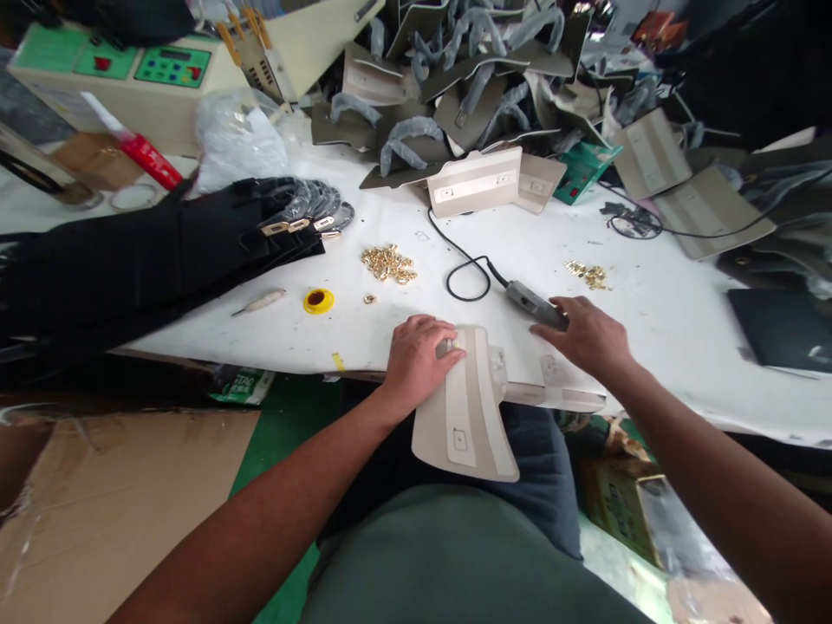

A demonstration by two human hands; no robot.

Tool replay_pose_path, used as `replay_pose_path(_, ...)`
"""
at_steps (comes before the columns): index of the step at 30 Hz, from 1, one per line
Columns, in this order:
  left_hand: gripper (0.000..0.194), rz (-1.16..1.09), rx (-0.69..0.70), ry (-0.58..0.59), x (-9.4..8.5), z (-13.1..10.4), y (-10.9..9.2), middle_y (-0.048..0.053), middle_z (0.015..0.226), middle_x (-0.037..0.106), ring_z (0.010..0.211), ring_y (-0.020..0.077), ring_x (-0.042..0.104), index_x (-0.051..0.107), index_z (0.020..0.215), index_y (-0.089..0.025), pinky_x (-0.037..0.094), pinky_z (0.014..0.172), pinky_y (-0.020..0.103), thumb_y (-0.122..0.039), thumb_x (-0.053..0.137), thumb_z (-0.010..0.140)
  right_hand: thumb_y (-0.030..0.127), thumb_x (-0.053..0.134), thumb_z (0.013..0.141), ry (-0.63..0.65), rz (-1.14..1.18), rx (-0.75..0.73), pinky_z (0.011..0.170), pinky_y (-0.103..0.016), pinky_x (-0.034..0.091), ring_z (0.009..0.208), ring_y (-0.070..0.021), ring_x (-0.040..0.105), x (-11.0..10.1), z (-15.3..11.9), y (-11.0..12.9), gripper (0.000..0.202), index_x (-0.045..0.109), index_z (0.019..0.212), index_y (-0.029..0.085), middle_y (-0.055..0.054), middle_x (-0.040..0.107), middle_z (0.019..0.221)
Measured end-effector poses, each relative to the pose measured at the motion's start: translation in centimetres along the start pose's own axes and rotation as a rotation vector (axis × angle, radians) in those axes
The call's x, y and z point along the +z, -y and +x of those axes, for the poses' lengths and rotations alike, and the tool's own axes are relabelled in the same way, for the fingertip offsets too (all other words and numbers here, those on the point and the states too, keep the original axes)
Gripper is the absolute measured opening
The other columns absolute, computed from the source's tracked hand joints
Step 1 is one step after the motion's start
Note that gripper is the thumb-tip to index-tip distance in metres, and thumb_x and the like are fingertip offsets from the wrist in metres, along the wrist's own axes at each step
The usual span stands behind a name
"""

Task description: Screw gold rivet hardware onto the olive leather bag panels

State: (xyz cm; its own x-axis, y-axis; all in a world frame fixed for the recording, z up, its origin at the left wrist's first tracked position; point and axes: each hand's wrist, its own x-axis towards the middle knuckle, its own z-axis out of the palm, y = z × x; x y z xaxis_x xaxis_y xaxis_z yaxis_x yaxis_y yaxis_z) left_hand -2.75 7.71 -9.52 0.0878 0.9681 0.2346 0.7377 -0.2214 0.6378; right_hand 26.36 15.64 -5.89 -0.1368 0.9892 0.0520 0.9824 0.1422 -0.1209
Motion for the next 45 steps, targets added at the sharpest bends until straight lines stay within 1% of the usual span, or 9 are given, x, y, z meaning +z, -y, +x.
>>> replay_pose_path(3,0.021,-0.005,0.004,-0.005,0.1,-0.1,0.1,-0.001,0.116,0.079,0.121,0.0261,0.060,0.073,0.099,-0.027,0.043,0.104,0.047,-0.028,0.084,0.081,0.049,0.064,0.089,0.048,0.113,0.039,0.071,-0.036,0.046,0.090,-0.0271,0.063,0.5,0.2,-0.4,0.038,0.073,0.114,0.023,-0.010,0.071,0.105)
replay_pose_path(5,0.021,-0.009,0.004,-0.003,0.2,-0.1,0.2,-0.001,0.117,0.079,0.121,0.0261,0.060,0.073,0.099,-0.028,0.043,0.104,0.046,-0.029,0.084,0.081,0.050,0.066,0.087,0.044,0.396,0.113,0.069,-0.035,0.047,0.081,-0.0243,0.062,0.1,0.1,0.7,0.035,0.073,0.108,0.022,-0.007,0.070,0.093)
replay_pose_path(9,0.021,-0.013,-0.005,0.003,0.2,-0.1,0.2,-0.001,0.118,0.078,0.123,0.0268,0.059,0.074,0.100,-0.028,0.042,0.106,0.047,-0.030,0.083,0.081,0.057,0.063,0.084,-0.017,1.339,0.154,0.068,-0.034,0.055,0.077,-0.0205,0.064,-1.9,-0.1,5.5,0.040,0.068,0.099,0.021,-0.003,0.066,0.087)
replay_pose_path(12,0.021,-0.007,-0.010,0.008,0.1,-0.1,0.1,-0.001,0.118,0.078,0.123,0.0267,0.059,0.074,0.100,-0.027,0.042,0.105,0.046,-0.031,0.083,0.082,0.058,0.068,0.082,-0.096,1.712,0.140,0.063,-0.030,0.058,0.071,-0.0163,0.063,-3.0,-0.1,10.4,0.039,0.065,0.099,0.023,0.001,0.061,0.080)
replay_pose_path(16,0.020,-0.001,-0.009,0.007,0.0,-0.1,0.0,-0.002,0.118,0.078,0.122,0.0263,0.059,0.073,0.100,-0.027,0.043,0.104,0.045,-0.032,0.083,0.082,0.054,0.079,0.079,-0.153,1.644,0.106,0.048,-0.024,0.051,0.053,-0.0125,0.057,-2.5,-0.1,15.3,0.038,0.059,0.084,0.023,0.006,0.054,0.063)
replay_pose_path(19,0.022,-0.010,-0.005,-0.003,-0.1,-0.2,0.0,-0.002,0.118,0.078,0.123,0.0259,0.059,0.073,0.101,-0.027,0.042,0.104,0.044,-0.032,0.083,0.083,0.057,0.080,0.079,-0.187,1.535,0.064,0.042,-0.024,0.048,0.048,-0.0134,0.058,-1.3,-0.3,16.7,0.041,0.057,0.078,0.022,0.006,0.056,0.058)
replay_pose_path(25,0.022,0.007,-0.013,0.001,-0.1,-0.2,0.0,0.000,0.120,0.077,0.125,0.0271,0.058,0.073,0.101,-0.026,0.042,0.104,0.045,-0.034,0.082,0.083,0.057,0.081,0.079,-0.301,1.425,0.000,0.049,-0.026,0.052,0.055,-0.0135,0.061,0.7,-0.7,16.6,0.047,0.052,0.067,0.022,0.002,0.061,0.066)
replay_pose_path(33,0.022,0.002,-0.002,0.024,-0.2,-0.2,-0.1,-0.002,0.121,0.077,0.125,0.0270,0.057,0.072,0.102,-0.026,0.041,0.103,0.045,-0.032,0.082,0.083,0.055,0.080,0.081,-0.311,1.421,-0.017,0.050,-0.026,0.049,0.054,-0.0129,0.057,1.4,-0.6,16.7,0.044,0.054,0.069,0.021,0.003,0.058,0.064)
replay_pose_path(45,0.022,0.015,-0.013,0.042,-0.4,-0.1,-0.1,0.001,0.119,0.077,0.122,0.0278,0.058,0.073,0.107,-0.026,0.043,0.102,0.046,-0.034,0.077,0.087,0.042,0.072,0.086,-0.169,1.371,-0.222,0.047,-0.027,0.045,0.051,-0.0124,0.053,1.6,-0.5,16.2,0.037,0.053,0.064,0.022,0.003,0.055,0.058)
